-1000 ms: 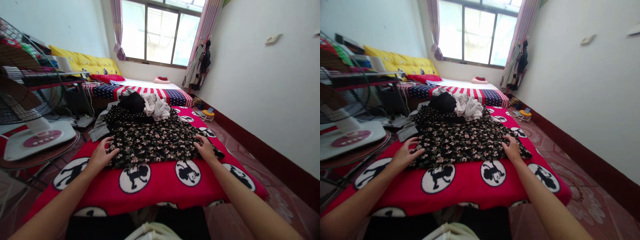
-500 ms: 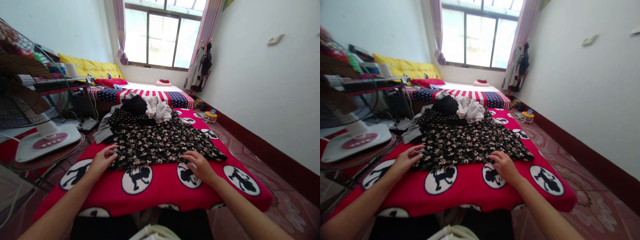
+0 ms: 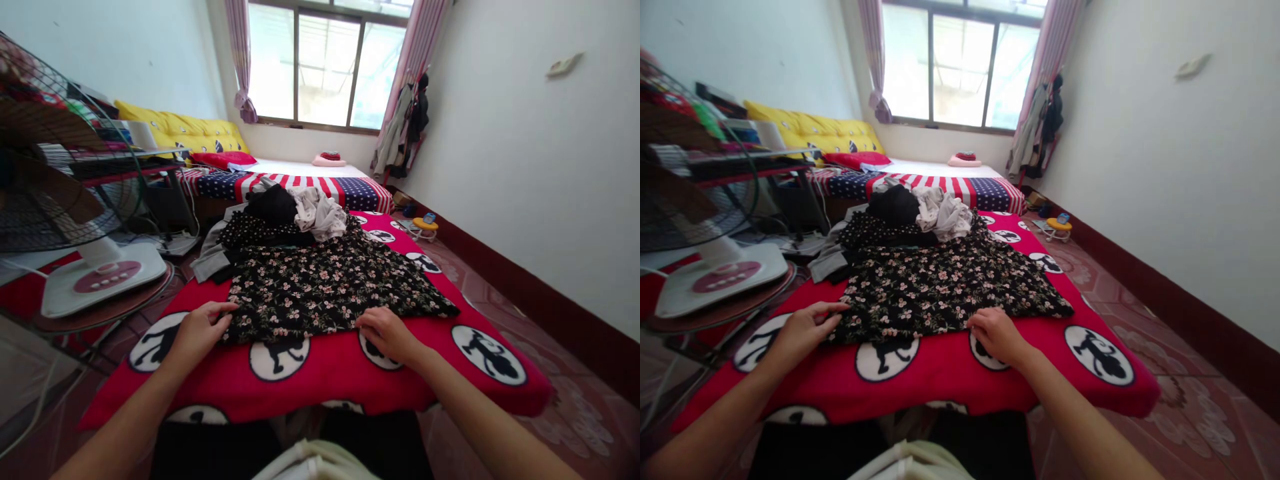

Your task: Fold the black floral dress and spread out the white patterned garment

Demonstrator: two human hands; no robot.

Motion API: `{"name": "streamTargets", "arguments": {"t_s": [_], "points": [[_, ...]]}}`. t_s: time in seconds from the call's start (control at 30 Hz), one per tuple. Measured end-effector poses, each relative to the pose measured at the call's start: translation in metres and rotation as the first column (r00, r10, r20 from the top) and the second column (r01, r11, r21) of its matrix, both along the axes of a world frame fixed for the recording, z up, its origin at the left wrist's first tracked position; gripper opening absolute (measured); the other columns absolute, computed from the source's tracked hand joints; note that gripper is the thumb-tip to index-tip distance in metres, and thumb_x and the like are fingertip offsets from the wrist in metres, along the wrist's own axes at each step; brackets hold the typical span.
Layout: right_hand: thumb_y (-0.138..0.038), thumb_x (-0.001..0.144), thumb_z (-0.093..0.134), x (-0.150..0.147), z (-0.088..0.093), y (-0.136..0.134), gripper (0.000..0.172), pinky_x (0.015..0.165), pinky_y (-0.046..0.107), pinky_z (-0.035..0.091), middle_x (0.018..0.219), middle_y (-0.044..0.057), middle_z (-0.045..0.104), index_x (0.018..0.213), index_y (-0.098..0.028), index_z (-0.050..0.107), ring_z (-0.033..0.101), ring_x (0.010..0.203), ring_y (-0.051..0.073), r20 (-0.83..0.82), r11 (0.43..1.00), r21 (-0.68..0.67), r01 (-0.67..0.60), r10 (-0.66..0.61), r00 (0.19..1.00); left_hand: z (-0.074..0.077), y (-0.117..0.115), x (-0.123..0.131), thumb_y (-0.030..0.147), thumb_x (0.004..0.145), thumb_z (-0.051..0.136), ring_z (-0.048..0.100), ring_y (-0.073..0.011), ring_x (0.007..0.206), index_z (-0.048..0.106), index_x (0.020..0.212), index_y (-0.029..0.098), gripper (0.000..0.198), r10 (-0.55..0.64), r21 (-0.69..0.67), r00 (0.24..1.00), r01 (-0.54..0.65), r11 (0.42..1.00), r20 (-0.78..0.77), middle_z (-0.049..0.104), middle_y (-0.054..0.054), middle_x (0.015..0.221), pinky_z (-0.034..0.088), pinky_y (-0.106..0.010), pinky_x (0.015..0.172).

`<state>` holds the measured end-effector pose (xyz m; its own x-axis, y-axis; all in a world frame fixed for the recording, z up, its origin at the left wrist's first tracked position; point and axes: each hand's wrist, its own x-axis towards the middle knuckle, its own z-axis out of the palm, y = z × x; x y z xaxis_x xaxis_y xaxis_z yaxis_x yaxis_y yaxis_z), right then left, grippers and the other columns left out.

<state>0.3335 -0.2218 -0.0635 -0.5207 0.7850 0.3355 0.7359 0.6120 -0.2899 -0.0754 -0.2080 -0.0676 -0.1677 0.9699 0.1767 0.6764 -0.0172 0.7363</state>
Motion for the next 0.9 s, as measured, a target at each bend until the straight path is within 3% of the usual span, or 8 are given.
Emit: {"name": "streamTargets", "arguments": {"t_s": [0.1,0.17,0.33,0.43,0.53,0.73,0.83,0.9], "points": [[-0.028,0.090,0.052,-0.005,0.004,-0.004,0.020,0.072,0.028,0.042,0.080,0.004,0.064,0.080,-0.021,0.068,0.059,0.078,0.016,-0.024,0.996,-0.063,0.059,-0.061,0.998,0.000,-0.006,0.002,0.036,0.072,0.053,0.064,-0.0248,0.082,0.075,0.089,0.022,0.030,-0.039,0.043,0.933,0.058,0.997,-0.359,0.067,-0.007,0.097,0.050,-0.033,0.076],[-0.029,0.092,0.049,-0.012,0.008,0.002,0.024,0.071,0.026,0.043,0.082,0.004,0.064,0.078,-0.022,0.067,0.059,0.076,0.016,-0.094,0.994,-0.044,0.097,-0.101,0.990,0.005,-0.004,0.011,0.036,0.078,0.049,0.063,-0.0250,0.088,0.073,0.093,0.023,0.031,-0.004,0.123,0.891,0.067,0.990,-0.453,0.064,-0.008,0.103,0.049,-0.034,0.079],[-0.020,0.086,0.053,-0.044,0.014,0.048,0.017,0.071,0.025,0.044,0.085,0.003,0.067,0.096,-0.022,0.067,0.062,0.078,0.016,-0.191,0.970,-0.035,0.239,-0.242,0.951,0.016,0.016,0.049,0.028,0.087,0.046,0.063,-0.0233,0.094,0.071,0.092,0.022,0.027,-0.150,0.199,0.903,0.246,0.949,-0.403,0.067,-0.006,0.098,0.047,-0.033,0.085],[-0.027,0.083,0.060,-0.062,0.012,0.077,0.021,0.065,0.025,0.042,0.076,0.001,0.068,0.102,-0.024,0.067,0.062,0.073,0.017,-0.042,0.914,-0.133,0.383,-0.391,0.919,0.011,0.024,0.074,0.022,0.088,0.047,0.064,-0.0212,0.087,0.071,0.092,0.022,0.025,-0.285,0.177,0.888,0.365,0.914,-0.361,0.069,-0.005,0.093,0.049,-0.032,0.082],[-0.030,0.075,0.068,-0.073,0.011,0.094,0.013,0.064,0.025,0.041,0.083,0.002,0.070,0.087,-0.025,0.070,0.064,0.080,0.020,0.081,0.888,-0.158,0.431,-0.424,0.902,-0.001,0.024,0.093,0.019,0.088,0.050,0.063,-0.0193,0.086,0.071,0.091,0.021,0.021,-0.397,0.179,0.854,0.472,0.863,-0.337,0.067,-0.006,0.092,0.050,-0.031,0.080],[-0.031,0.081,0.056,-0.077,0.007,0.095,0.014,0.065,0.025,0.041,0.080,0.002,0.070,0.084,-0.024,0.068,0.064,0.078,0.019,-0.010,0.840,-0.106,0.532,-0.536,0.844,-0.023,0.023,0.107,0.016,0.088,0.051,0.058,-0.0205,0.107,0.068,0.107,0.021,0.026,-0.472,0.253,0.787,0.588,0.768,-0.397,0.064,-0.008,0.114,0.048,-0.036,0.096],[-0.028,0.081,0.056,-0.080,-0.001,0.087,0.015,0.064,0.026,0.042,0.076,0.002,0.069,0.092,-0.024,0.065,0.064,0.074,0.019,-0.037,0.808,-0.121,0.577,-0.584,0.811,-0.027,0.026,0.105,0.021,0.092,0.047,0.050,-0.0236,0.124,0.061,0.123,0.019,0.034,-0.456,0.172,0.747,0.592,0.787,-0.484,0.056,-0.010,0.133,0.039,-0.042,0.107],[-0.024,0.083,0.053,-0.085,-0.008,0.079,0.023,0.066,0.027,0.044,0.078,0.003,0.068,0.104,-0.023,0.062,0.064,0.074,0.020,-0.084,0.832,-0.094,0.548,-0.555,0.828,-0.028,0.027,0.104,0.027,0.094,0.044,0.041,-0.0251,0.134,0.053,0.132,0.020,0.040,-0.433,0.120,0.722,0.575,0.809,-0.540,0.048,-0.009,0.144,0.032,-0.047,0.112]]}}
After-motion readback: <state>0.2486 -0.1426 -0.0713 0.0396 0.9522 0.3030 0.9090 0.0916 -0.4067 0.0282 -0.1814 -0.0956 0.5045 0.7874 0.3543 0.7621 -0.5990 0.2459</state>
